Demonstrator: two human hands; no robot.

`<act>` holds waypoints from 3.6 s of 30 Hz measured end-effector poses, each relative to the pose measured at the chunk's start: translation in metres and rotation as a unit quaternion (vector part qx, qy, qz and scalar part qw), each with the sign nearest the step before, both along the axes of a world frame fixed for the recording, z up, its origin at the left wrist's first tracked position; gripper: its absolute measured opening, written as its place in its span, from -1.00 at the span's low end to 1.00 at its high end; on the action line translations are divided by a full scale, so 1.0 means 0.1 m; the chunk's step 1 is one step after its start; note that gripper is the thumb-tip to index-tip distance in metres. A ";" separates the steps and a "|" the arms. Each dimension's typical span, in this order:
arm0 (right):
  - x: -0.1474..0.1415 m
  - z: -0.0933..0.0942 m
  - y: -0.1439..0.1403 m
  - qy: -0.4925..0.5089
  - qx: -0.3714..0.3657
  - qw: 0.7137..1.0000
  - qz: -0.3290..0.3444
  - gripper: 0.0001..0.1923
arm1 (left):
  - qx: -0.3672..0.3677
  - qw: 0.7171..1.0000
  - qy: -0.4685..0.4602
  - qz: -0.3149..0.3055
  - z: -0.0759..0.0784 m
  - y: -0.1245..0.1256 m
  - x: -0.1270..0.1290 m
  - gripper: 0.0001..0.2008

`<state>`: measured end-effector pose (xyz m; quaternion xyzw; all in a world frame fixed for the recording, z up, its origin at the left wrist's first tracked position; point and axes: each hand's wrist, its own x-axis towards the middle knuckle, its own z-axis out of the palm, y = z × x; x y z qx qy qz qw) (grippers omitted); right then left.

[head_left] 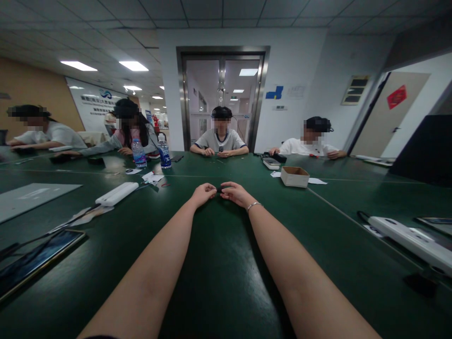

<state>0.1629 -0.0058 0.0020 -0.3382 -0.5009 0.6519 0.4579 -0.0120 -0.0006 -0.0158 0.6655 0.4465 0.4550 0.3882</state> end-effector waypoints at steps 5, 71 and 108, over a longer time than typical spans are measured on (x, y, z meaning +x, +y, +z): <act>0.12 -0.05 0.08 0.025 -0.009 0.999 -0.018 -0.84 | -0.027 1.000 -0.002 0.004 0.03 -0.02 0.02 -0.81; 0.10 0.04 -0.01 -0.035 -0.018 0.999 0.014 -0.91 | 0.059 0.976 0.200 0.058 0.06 -0.08 -0.01 -0.54; 0.10 0.03 0.00 -0.044 -0.014 0.999 0.022 -0.89 | -0.015 0.998 0.051 -0.042 0.07 -0.04 0.02 -0.68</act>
